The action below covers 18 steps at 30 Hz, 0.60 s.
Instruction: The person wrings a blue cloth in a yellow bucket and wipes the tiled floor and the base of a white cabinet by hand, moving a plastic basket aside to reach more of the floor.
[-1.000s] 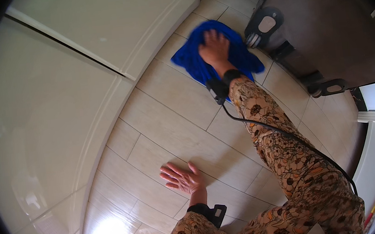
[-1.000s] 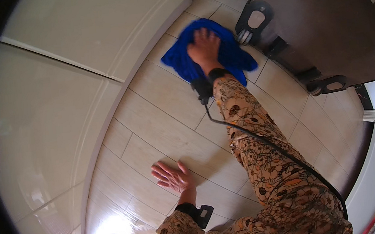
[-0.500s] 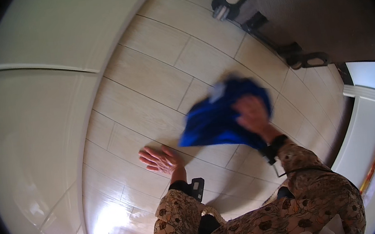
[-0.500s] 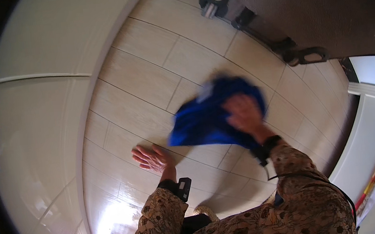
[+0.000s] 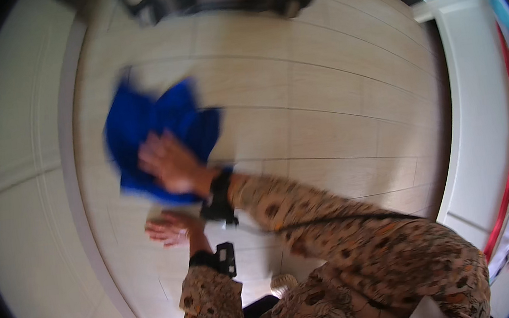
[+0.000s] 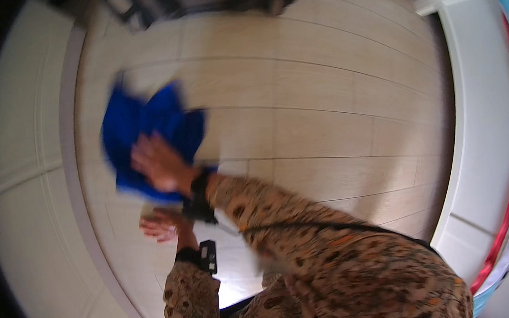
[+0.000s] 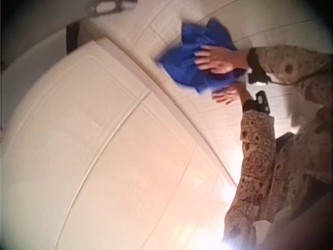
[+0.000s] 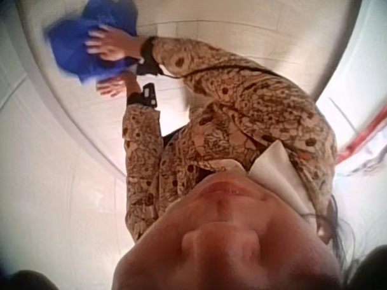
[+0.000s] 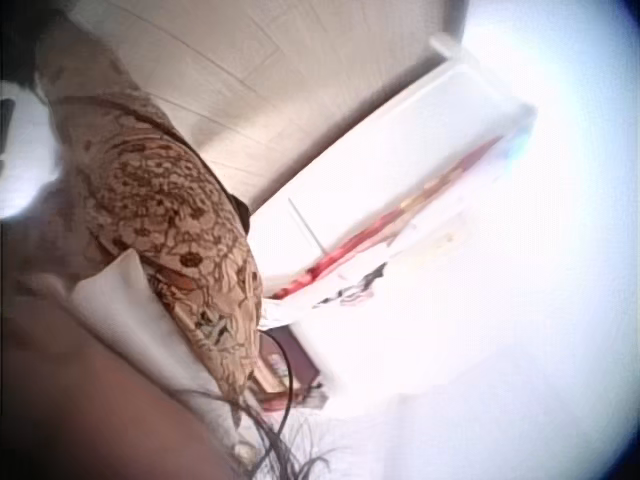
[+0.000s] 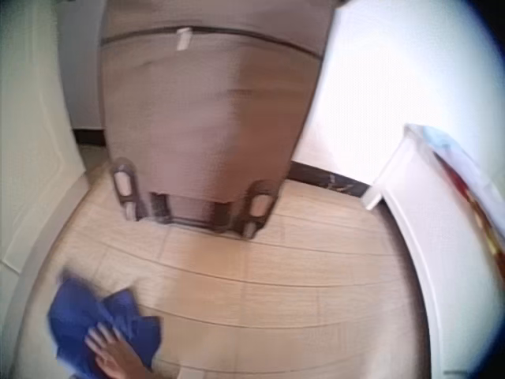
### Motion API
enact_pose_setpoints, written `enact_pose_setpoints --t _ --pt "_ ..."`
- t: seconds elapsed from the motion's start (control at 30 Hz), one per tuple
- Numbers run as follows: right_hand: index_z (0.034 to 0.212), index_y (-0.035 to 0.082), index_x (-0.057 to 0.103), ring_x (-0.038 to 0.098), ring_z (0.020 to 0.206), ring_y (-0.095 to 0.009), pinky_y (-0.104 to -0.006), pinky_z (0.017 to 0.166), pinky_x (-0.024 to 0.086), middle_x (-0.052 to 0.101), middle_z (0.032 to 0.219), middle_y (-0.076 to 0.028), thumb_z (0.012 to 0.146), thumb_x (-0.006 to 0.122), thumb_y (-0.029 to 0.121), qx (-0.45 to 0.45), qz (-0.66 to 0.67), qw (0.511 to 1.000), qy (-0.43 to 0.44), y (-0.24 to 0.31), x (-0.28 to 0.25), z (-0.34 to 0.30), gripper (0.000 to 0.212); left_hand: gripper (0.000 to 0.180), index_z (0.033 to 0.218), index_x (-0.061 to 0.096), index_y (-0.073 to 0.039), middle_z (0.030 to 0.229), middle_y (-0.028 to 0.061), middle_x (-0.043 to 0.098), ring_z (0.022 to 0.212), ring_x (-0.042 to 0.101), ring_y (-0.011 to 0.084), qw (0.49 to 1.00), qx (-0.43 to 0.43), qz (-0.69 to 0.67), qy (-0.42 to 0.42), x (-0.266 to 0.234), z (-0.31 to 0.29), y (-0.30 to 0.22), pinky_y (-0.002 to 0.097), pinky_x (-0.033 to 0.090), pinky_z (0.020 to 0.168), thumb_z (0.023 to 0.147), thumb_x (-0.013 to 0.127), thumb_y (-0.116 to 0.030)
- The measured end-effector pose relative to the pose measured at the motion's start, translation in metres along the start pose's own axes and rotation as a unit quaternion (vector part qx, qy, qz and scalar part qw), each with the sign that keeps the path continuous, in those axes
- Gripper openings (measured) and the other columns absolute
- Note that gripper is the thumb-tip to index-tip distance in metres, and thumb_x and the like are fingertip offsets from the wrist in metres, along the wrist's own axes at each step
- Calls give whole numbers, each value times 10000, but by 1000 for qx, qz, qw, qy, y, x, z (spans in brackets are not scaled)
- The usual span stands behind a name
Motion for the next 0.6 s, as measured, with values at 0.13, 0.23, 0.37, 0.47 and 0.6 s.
enact_pose_setpoints --t 0.13,0.23,0.37,0.47,0.6 --pt "1222 189 528 356 1255 -274 -514 1042 219 471 1303 -42 791 564 373 71 -43 996 27 -39 -40 -103 470 625 1423 240 -174 1486 67 219 1361 197 307 991 38 -95 -90 35 24 16 598 267 979 920 300 -540" --pt "1220 175 516 392 1217 -303 -532 971 286 480 1272 -77 793 562 361 181 -146 970 -69 -96 -135 -187 468 654 1413 258 -200 1481 37 228 1358 208 272 988 -25 -81 -130 48 93 50 550 251 1004 900 236 -605" --pt "1201 161 527 394 1213 -307 -499 995 294 479 1277 -91 794 543 341 415 -276 858 -123 -187 -274 -417 446 577 1320 366 -165 1315 58 393 1196 382 283 993 9 -113 -15 12 24 18 568 326 918 902 276 -554" --pt "1264 183 482 362 1260 -288 -457 1031 272 445 1333 -79 837 511 386 565 -336 730 -187 -198 -320 -567 474 433 1106 542 -169 1077 133 511 991 492 307 987 129 59 -71 -15 43 13 469 422 708 889 377 -506" --pt "1342 200 411 324 1302 -265 -420 1060 250 398 1391 -67 884 445 431 730 -284 570 -250 -154 -278 -669 514 509 1192 490 -113 1146 129 504 1054 484 291 896 124 133 -405 -73 115 -20 484 438 730 913 338 -512"
Point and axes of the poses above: each hand's wrist, its own z-axis towards the middle knuckle, its own x-axis out of the palm, y = z × x, the point moved 3 cm from there along z, towards the middle knuckle
